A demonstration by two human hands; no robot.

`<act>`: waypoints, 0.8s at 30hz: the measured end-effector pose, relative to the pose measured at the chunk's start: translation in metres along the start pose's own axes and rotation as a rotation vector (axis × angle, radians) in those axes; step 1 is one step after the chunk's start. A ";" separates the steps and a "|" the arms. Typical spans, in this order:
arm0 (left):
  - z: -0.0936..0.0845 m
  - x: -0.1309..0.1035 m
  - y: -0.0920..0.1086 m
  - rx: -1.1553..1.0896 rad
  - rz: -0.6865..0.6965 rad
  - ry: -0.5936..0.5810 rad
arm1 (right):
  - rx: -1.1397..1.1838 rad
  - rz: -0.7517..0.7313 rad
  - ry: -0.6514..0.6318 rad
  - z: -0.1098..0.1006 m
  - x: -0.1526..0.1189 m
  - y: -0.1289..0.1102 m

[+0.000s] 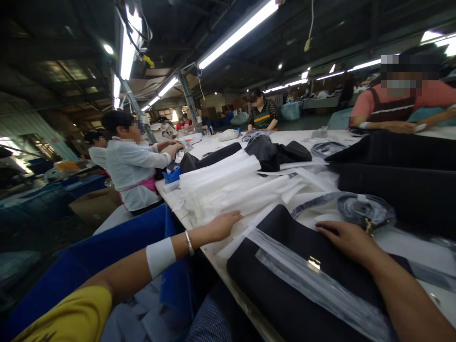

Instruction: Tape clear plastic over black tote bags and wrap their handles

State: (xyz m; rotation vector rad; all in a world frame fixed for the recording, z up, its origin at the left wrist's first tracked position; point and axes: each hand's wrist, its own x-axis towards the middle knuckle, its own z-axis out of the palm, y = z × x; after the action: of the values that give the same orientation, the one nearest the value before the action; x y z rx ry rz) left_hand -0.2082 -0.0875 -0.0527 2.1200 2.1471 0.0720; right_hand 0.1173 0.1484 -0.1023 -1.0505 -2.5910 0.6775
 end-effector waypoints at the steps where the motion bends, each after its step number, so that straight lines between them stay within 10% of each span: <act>1: -0.001 0.006 -0.004 0.006 0.000 0.044 | -0.005 -0.001 -0.001 0.000 0.000 0.000; 13: 0.017 0.035 -0.015 0.311 0.161 0.163 | -0.011 -0.028 0.022 -0.001 -0.001 0.001; 24: -0.016 0.071 -0.034 0.259 0.014 0.068 | 0.030 -0.029 0.002 -0.001 -0.003 -0.005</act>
State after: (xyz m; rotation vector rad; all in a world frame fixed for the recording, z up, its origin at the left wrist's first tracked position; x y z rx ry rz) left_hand -0.2440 -0.0167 -0.0452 2.3000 2.2901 -0.1426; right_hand 0.1173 0.1433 -0.0995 -1.0027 -2.5805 0.7058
